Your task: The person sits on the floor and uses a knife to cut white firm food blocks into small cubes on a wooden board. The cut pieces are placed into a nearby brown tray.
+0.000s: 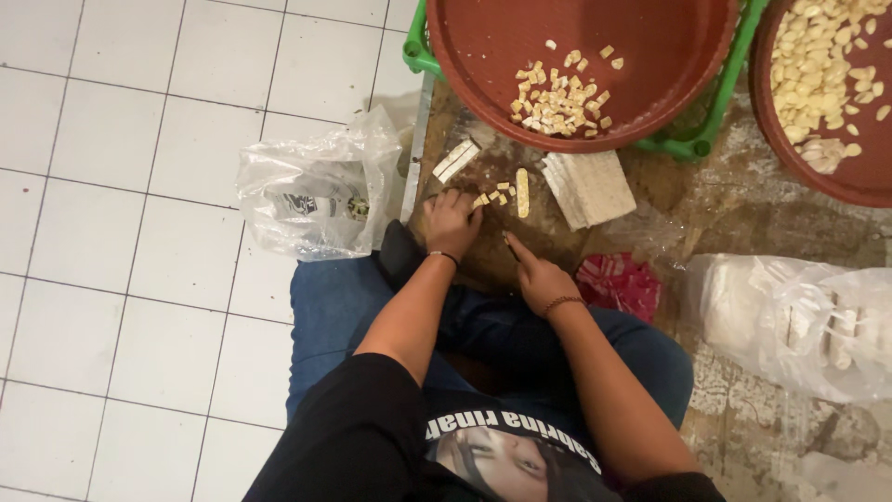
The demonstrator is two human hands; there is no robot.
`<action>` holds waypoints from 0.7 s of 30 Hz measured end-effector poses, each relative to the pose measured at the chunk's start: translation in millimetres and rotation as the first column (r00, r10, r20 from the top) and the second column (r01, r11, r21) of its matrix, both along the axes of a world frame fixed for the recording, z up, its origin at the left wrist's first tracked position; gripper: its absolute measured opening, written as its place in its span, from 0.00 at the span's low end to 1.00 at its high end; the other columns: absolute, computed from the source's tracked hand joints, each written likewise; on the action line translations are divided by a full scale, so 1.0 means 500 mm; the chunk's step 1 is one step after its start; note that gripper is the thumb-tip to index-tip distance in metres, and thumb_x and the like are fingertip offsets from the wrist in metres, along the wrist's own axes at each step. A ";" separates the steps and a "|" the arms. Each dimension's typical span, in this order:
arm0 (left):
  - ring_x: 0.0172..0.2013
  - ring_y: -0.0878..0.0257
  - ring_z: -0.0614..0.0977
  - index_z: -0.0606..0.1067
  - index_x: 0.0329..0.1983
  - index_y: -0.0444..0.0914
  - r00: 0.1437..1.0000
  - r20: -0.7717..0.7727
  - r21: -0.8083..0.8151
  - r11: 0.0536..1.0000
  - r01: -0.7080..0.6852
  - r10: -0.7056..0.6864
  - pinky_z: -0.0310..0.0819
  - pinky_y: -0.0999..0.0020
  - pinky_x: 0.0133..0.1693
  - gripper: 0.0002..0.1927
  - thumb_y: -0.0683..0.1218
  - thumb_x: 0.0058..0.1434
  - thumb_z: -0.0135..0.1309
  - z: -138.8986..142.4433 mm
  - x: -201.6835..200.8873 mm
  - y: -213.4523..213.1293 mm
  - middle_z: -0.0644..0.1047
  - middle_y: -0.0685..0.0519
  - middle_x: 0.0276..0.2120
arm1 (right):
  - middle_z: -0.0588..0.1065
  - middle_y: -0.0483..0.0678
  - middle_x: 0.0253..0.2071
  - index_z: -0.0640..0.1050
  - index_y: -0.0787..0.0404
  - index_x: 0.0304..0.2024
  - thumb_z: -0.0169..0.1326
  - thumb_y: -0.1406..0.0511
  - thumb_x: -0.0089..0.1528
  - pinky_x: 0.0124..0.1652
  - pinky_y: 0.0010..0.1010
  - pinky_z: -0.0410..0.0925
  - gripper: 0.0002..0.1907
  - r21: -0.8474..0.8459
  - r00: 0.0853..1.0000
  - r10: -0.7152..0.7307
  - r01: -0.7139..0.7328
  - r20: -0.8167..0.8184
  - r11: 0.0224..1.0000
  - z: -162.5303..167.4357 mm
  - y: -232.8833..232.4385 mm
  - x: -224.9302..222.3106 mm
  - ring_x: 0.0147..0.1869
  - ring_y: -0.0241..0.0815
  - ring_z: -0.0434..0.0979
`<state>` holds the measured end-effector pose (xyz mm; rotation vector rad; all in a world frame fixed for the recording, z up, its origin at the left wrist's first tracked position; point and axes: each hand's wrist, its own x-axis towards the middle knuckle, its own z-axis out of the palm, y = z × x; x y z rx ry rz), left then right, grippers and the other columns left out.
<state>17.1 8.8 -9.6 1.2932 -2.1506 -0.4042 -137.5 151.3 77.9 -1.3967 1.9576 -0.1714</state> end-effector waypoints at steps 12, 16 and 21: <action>0.50 0.53 0.77 0.80 0.45 0.44 0.999 -0.048 0.034 0.999 -0.001 0.002 0.62 0.52 0.57 0.13 0.48 0.56 0.61 0.006 -0.002 0.003 0.78 0.52 0.41 | 0.78 0.65 0.42 0.59 0.28 0.73 0.45 0.62 0.66 0.49 0.55 0.69 0.34 -0.096 0.997 -0.057 0.062 0.051 0.993 -0.006 0.003 -0.011 0.48 0.67 0.78; 0.51 0.53 0.77 0.80 0.43 0.45 0.999 -0.041 0.021 1.000 -0.005 0.006 0.62 0.52 0.57 0.12 0.49 0.55 0.62 0.003 -0.002 0.003 0.78 0.52 0.42 | 0.78 0.65 0.43 0.60 0.29 0.72 0.46 0.61 0.66 0.49 0.56 0.68 0.33 -0.122 0.997 -0.062 0.066 0.037 0.990 -0.012 -0.002 -0.011 0.49 0.68 0.77; 0.49 0.52 0.76 0.80 0.47 0.44 0.998 -0.064 0.062 0.998 0.018 -0.014 0.61 0.51 0.54 0.18 0.50 0.53 0.65 0.012 0.000 0.003 0.78 0.52 0.41 | 0.78 0.65 0.42 0.58 0.31 0.73 0.45 0.62 0.66 0.48 0.57 0.68 0.33 -0.193 0.995 -0.084 0.092 0.045 0.977 -0.020 -0.004 -0.016 0.47 0.69 0.77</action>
